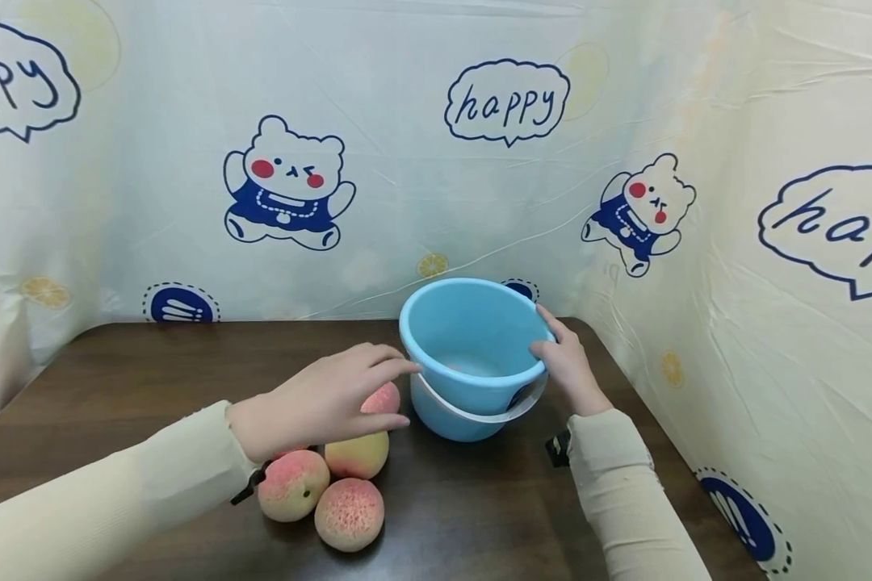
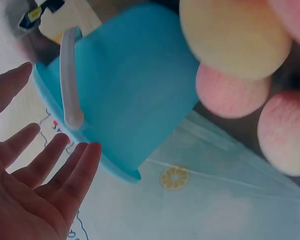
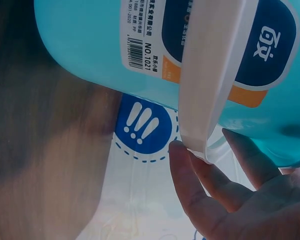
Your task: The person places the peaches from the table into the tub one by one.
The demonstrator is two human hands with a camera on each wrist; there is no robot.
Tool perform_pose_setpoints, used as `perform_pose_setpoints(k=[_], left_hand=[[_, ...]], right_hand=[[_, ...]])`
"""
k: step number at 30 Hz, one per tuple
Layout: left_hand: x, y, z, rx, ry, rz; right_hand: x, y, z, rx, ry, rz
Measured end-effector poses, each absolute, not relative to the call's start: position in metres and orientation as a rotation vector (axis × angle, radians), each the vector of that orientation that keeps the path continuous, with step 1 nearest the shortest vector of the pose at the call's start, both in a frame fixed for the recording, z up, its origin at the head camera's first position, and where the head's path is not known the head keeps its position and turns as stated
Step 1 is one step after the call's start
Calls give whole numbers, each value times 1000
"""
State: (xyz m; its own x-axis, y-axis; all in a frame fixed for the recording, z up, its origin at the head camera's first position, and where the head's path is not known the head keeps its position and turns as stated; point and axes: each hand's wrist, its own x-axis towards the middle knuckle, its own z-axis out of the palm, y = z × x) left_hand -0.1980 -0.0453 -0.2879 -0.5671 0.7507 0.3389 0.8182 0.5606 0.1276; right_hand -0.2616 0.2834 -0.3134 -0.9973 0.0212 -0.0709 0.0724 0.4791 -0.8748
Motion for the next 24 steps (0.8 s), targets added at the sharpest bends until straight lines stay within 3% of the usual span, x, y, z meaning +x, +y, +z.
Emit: perform_pose_setpoints(k=[24], left_hand=[[-171,-65,-314,-1326,-2634,-376]], right_hand=[[-261,282,-313,105,2657,-1581]])
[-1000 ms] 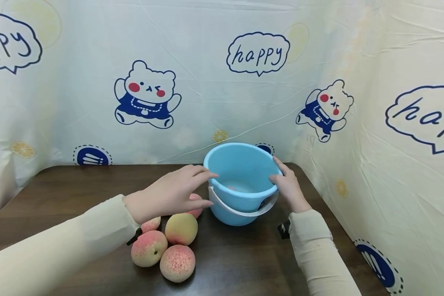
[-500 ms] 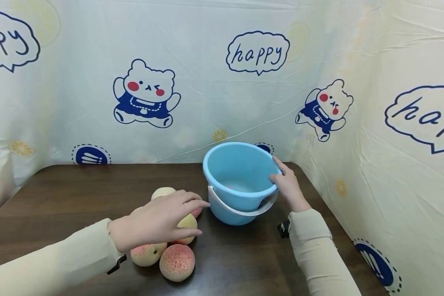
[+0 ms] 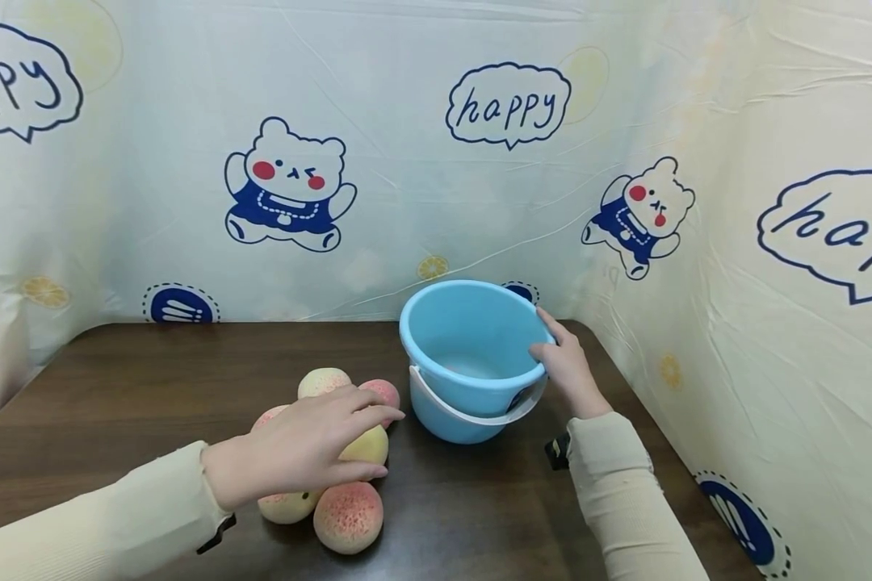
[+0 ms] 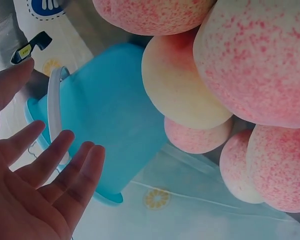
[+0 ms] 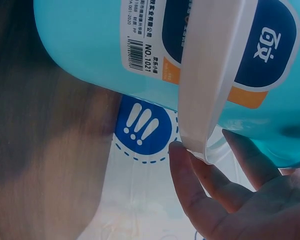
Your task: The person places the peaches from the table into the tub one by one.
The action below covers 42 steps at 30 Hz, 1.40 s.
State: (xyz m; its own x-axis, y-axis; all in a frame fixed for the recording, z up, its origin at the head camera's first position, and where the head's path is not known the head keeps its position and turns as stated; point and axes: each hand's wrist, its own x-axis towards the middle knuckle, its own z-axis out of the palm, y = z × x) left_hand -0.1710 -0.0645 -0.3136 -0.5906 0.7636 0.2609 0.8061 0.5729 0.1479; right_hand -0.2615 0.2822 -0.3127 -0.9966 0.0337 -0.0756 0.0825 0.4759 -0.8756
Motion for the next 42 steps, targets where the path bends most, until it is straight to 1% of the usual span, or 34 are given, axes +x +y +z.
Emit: perform_pose_setpoints(k=[15,27,42], left_hand=[[-161,-67,-323,-1341,-2743,-312],[-150,-67,-341,-1336,-2735,-250],[-146,-67,-355,-1368,-2802,-207]], right_hand=[[-262,283,-314,108,2663,-1585],[-263,283,-315,111,2667,-1573],[-264,284,-317,114,2672,-1578]])
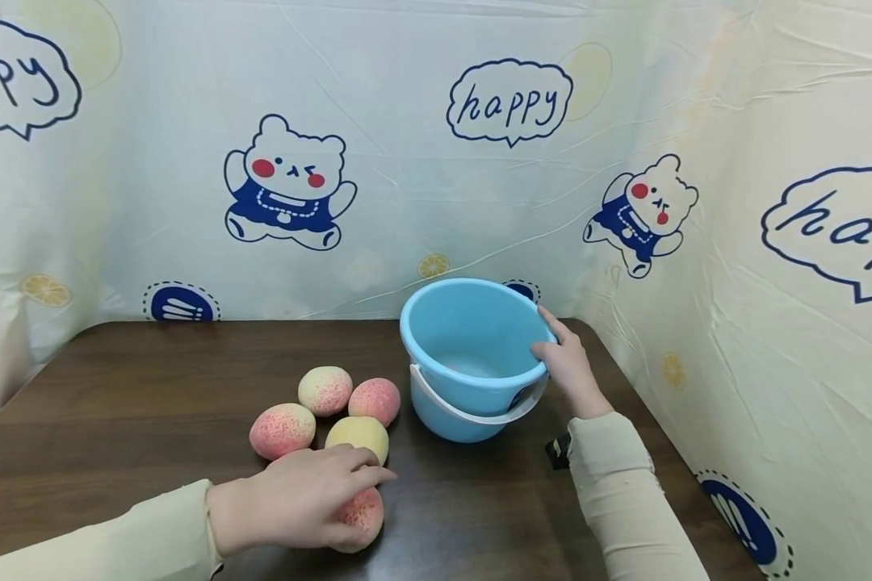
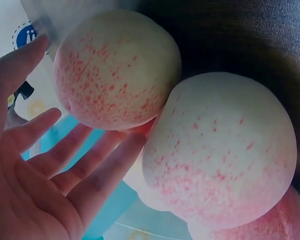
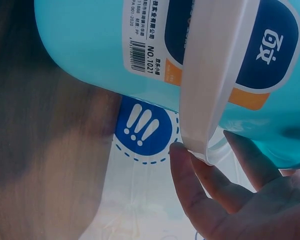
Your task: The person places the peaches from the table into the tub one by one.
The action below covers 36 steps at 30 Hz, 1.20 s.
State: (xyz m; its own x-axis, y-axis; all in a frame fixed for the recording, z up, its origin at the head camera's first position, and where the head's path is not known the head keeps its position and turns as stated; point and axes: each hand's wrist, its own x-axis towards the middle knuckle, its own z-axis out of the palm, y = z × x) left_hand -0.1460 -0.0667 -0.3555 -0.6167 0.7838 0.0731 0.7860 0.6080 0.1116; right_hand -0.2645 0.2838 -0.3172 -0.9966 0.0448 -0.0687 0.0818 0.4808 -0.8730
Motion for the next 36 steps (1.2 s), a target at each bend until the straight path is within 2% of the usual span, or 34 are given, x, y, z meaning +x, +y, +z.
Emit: perform_pose_setpoints(k=[36], left_hand=[[-142,-62,-377,-1497,-2654,142]], right_hand=[[-263,282,-315,129,2668,-1574]])
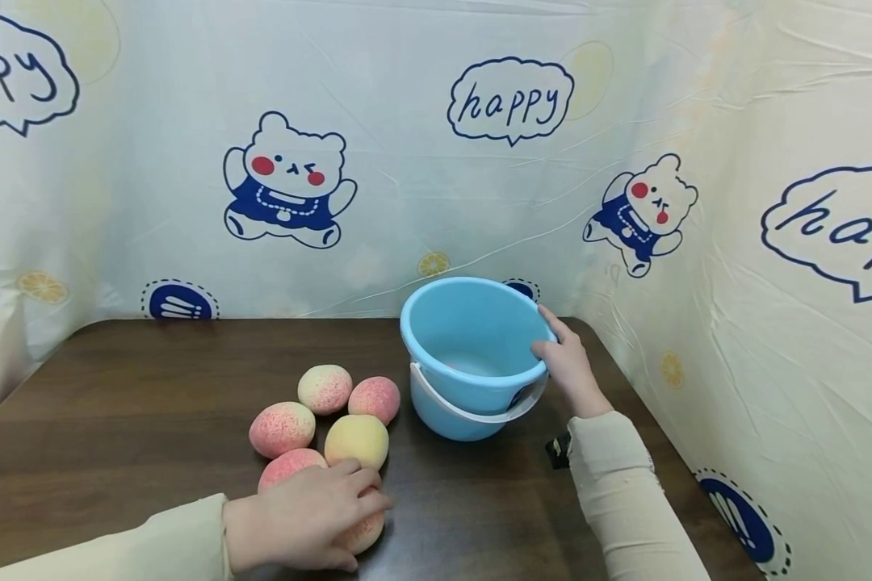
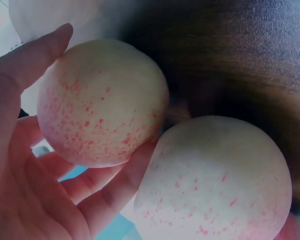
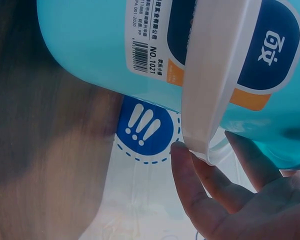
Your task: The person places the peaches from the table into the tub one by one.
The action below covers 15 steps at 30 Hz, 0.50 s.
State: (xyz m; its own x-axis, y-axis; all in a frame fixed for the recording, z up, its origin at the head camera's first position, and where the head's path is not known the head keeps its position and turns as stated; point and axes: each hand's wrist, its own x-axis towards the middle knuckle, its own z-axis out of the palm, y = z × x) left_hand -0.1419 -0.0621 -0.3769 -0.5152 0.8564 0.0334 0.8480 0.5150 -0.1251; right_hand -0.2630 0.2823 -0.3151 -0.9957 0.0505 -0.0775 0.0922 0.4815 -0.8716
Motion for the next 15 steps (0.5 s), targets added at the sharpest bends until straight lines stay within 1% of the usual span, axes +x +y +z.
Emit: perform_pose_setpoints(k=[15], left_hand=[[-142,-61,-383,-1476,-2593,152]], right_hand=[[-263,282,-317,124,2682,-1563]])
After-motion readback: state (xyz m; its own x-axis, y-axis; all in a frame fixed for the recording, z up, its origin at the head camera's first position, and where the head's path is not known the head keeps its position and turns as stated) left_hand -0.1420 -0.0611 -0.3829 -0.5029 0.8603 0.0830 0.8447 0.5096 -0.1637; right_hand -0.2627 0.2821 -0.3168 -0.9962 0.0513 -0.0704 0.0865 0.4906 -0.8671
